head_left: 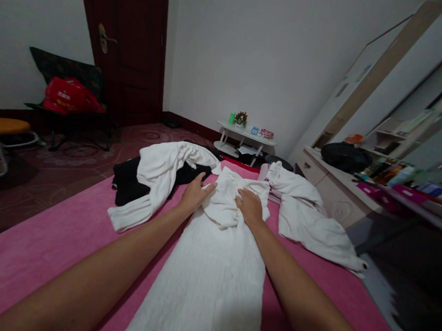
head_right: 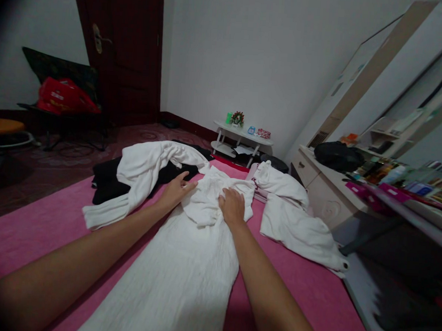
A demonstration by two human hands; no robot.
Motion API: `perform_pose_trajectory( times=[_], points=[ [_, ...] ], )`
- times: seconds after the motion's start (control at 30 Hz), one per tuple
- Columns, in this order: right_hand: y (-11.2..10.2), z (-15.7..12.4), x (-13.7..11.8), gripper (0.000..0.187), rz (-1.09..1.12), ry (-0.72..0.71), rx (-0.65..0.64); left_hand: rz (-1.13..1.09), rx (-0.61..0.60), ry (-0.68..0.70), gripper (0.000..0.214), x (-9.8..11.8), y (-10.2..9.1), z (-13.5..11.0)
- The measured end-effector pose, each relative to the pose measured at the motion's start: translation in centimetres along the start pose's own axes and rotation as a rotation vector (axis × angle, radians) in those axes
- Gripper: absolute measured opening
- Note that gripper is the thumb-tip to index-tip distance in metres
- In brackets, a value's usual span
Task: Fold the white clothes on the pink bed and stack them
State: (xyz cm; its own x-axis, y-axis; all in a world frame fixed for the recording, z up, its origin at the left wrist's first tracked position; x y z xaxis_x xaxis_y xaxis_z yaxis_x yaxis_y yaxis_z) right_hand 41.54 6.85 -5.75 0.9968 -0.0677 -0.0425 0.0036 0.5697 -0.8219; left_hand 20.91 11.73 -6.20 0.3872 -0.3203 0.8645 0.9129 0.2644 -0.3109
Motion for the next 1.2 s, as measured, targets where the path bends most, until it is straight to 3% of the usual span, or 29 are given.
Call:
perform_pose_trajectory(
  times=[0.1,0.17,0.27,0.33,0.4,0.5,0.6,0.67,0.73,0.8,0.87,0.97,1.03,1.1,1.2],
  points=[
    [-1.1,0.3,0.4,0.041,0.040,0.024,0.111,0.035,-0.037,0.008,0.033,0.8,0.1,-0.2],
    [-1.7,0.1,1.2,0.043,0.020,0.087,0.180,0.016,0.050,0.066,0.023,2.2,-1.4,-0.4],
    [-1.5,-0.7,3.0,0.042,-0.047,0.238,0.163,-0.039,0.209,0.173,0.011,4.3,-3.8,-1.2],
    [-1.0,-1.0,3.3,0.040,-0.075,0.272,0.114,-0.054,0.190,0.163,0.004,4.2,-3.8,-1.5],
    [-1.4,-0.9,3.0,0.040,-0.106,0.251,0.137,-0.044,0.132,0.092,0.006,3.0,-2.9,-1.6],
    [-2.2,-0.3,1.6,0.048,-0.091,0.129,0.184,0.011,0.094,-0.031,0.025,1.0,-2.0,-1.7],
    [-0.4,0.1,0.0,0.045,0.025,-0.012,-0.024,-0.077,0.013,-0.180,0.039,0.3,-0.9,-2.6],
    [0.6,0.4,0.1,0.041,0.064,-0.005,-0.140,-0.198,-0.088,-0.343,0.043,0.1,0.2,-3.8],
    [0.6,1.2,0.7,0.040,0.068,0.048,-0.158,-0.258,-0.171,-0.469,0.041,0.0,1.1,-5.0],
    [0.4,2.1,1.6,0.042,0.057,0.099,-0.139,-0.252,-0.188,-0.506,0.038,-0.1,1.2,-5.6],
    [-0.4,3.1,2.7,0.039,0.037,0.153,-0.045,-0.154,-0.141,-0.335,0.042,0.7,0.2,-4.9],
    [-1.2,4.2,4.6,0.043,0.023,0.233,0.102,0.114,-0.015,0.205,0.048,4.2,-1.6,-4.1],
    [-0.5,4.7,5.7,0.051,0.025,0.279,0.102,0.228,0.000,0.490,0.041,6.2,-1.4,-4.8],
    [0.8,4.8,6.6,0.059,0.027,0.319,0.048,0.237,-0.111,0.597,0.030,6.6,-0.1,-5.6],
    [3.1,4.2,6.3,0.068,-0.020,0.276,-0.080,0.219,-0.328,0.574,0.025,5.6,2.1,-6.9]
  ],
)
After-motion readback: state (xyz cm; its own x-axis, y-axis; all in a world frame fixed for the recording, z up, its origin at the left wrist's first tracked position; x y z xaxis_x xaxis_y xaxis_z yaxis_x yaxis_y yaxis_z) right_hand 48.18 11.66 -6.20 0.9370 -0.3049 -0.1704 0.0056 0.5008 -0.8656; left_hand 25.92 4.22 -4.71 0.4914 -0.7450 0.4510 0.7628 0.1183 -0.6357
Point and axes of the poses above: each hand's wrist, its own z-axis towards the middle knuckle, its own y-axis out of the palm, x = y × z, the point moved 10 cm from there along z, towards the middle knuckle, and after that the axes turned 15 degrees about x, right-handed, at the moved point
